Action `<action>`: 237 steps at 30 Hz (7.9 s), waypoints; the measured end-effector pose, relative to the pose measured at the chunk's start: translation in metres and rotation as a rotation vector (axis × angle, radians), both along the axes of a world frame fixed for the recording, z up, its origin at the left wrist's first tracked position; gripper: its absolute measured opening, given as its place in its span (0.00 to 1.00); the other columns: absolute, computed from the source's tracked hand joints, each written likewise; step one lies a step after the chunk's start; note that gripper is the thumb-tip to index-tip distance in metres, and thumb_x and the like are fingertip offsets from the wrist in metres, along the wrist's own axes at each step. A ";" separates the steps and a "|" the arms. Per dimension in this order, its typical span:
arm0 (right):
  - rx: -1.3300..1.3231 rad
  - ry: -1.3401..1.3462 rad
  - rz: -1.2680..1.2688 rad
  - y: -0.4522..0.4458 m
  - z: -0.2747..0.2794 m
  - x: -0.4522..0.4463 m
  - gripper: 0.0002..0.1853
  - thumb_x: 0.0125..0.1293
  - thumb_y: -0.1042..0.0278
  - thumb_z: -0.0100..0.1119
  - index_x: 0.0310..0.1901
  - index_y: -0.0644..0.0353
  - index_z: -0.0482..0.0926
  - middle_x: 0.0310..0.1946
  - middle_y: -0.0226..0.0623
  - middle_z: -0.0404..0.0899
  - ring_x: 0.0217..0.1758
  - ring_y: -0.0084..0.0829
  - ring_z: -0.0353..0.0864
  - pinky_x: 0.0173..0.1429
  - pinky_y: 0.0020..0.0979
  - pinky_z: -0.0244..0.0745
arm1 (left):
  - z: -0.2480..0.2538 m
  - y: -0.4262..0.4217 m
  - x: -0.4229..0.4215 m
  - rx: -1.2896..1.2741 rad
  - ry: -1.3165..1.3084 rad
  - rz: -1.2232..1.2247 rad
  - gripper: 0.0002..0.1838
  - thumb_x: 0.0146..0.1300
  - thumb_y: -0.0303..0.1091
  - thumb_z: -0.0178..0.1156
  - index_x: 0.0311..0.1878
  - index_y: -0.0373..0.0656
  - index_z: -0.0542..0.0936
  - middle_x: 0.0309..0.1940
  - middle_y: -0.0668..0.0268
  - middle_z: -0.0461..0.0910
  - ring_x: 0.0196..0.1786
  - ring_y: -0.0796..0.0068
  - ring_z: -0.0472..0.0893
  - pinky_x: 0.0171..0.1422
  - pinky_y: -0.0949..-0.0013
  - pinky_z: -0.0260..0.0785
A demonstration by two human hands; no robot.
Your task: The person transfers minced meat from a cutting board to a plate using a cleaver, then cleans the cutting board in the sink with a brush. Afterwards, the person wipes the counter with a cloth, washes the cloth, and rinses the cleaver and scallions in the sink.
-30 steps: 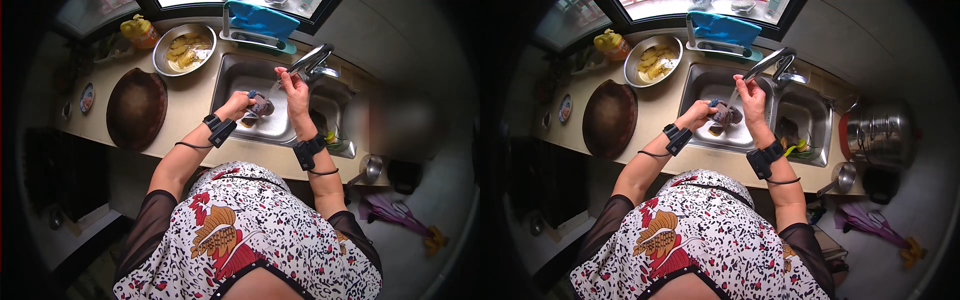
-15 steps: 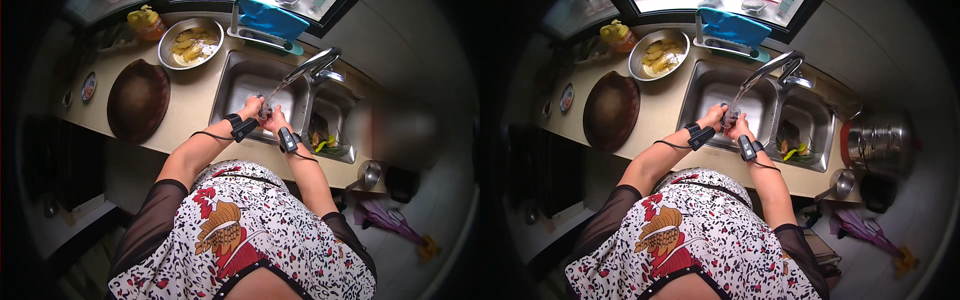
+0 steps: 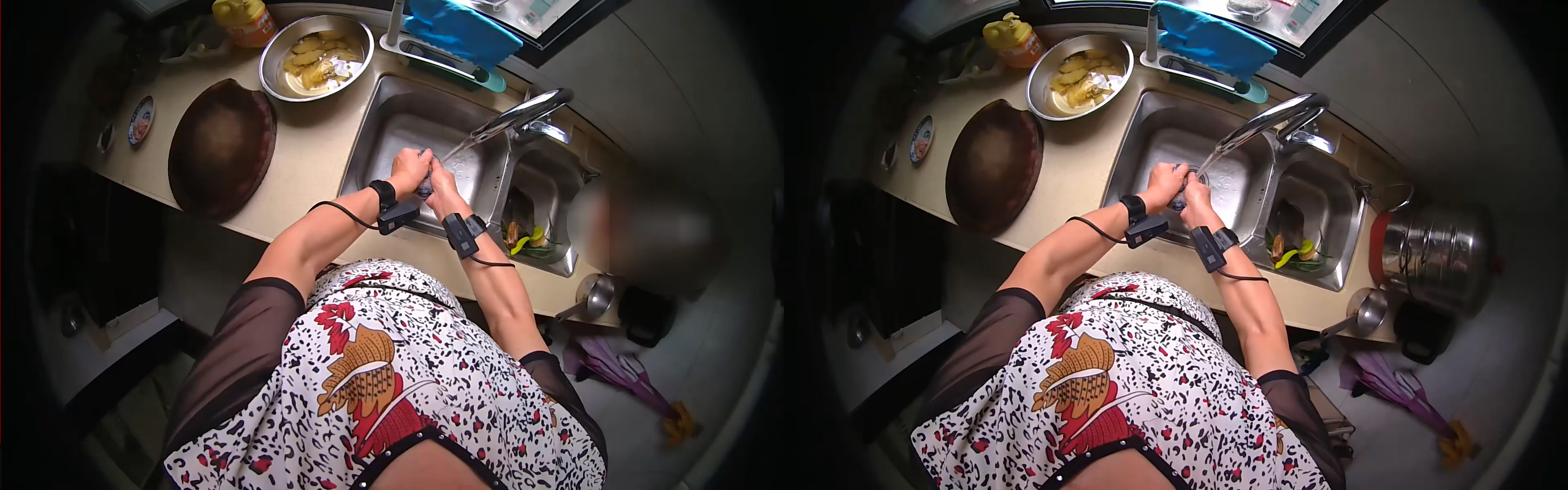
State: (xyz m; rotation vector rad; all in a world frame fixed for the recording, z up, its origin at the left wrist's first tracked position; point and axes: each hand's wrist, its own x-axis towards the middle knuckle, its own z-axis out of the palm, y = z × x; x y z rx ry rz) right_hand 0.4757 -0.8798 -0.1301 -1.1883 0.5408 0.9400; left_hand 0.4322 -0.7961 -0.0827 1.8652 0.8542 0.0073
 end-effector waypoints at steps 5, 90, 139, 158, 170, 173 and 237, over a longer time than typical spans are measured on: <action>-0.016 0.004 -0.083 -0.024 -0.016 0.021 0.16 0.68 0.55 0.48 0.36 0.60 0.75 0.31 0.38 0.77 0.30 0.37 0.79 0.33 0.42 0.77 | 0.028 -0.036 0.000 0.051 -0.063 -0.073 0.24 0.61 0.50 0.50 0.30 0.36 0.82 0.31 0.42 0.79 0.38 0.42 0.79 0.46 0.50 0.70; 0.097 0.010 0.111 -0.033 -0.048 0.026 0.19 0.72 0.56 0.41 0.44 0.64 0.74 0.37 0.41 0.80 0.34 0.37 0.82 0.41 0.42 0.79 | -0.023 -0.015 0.010 -0.217 0.189 -0.018 0.34 0.59 0.58 0.51 0.42 0.28 0.80 0.40 0.39 0.79 0.47 0.48 0.80 0.51 0.53 0.69; -0.252 -0.576 0.648 -0.063 0.034 0.041 0.16 0.52 0.80 0.64 0.46 0.68 0.81 0.34 0.33 0.83 0.35 0.20 0.79 0.41 0.23 0.75 | -0.064 0.061 -0.024 -0.757 0.096 -0.132 0.23 0.56 0.34 0.61 0.54 0.35 0.74 0.38 0.60 0.81 0.35 0.73 0.80 0.39 0.72 0.72; 0.149 0.279 0.046 -0.037 -0.003 0.007 0.17 0.67 0.55 0.48 0.53 0.53 0.71 0.48 0.41 0.75 0.54 0.42 0.74 0.55 0.58 0.70 | -0.017 -0.007 0.003 -0.091 -0.313 -0.399 0.19 0.51 0.44 0.58 0.35 0.34 0.75 0.36 0.46 0.76 0.44 0.47 0.76 0.49 0.55 0.67; 0.278 0.263 -0.117 -0.022 -0.006 0.003 0.16 0.68 0.56 0.47 0.50 0.55 0.73 0.46 0.38 0.77 0.47 0.39 0.80 0.53 0.47 0.76 | -0.001 -0.008 0.009 -0.047 -0.199 -0.148 0.14 0.57 0.43 0.54 0.29 0.42 0.82 0.28 0.51 0.80 0.35 0.49 0.80 0.41 0.58 0.72; 0.173 0.168 -0.127 -0.012 0.005 0.000 0.16 0.69 0.57 0.47 0.50 0.58 0.73 0.44 0.39 0.78 0.45 0.38 0.81 0.52 0.45 0.77 | -0.028 -0.004 0.016 0.152 -0.155 -0.111 0.17 0.60 0.46 0.52 0.30 0.43 0.83 0.26 0.51 0.80 0.33 0.46 0.79 0.40 0.55 0.72; 0.256 -0.236 0.339 -0.053 0.041 0.030 0.20 0.48 0.87 0.52 0.46 0.69 0.73 0.40 0.38 0.78 0.43 0.33 0.80 0.52 0.31 0.75 | -0.075 0.046 -0.026 0.089 0.072 -0.514 0.33 0.42 0.35 0.74 0.57 0.48 0.75 0.63 0.46 0.60 0.64 0.48 0.64 0.68 0.61 0.60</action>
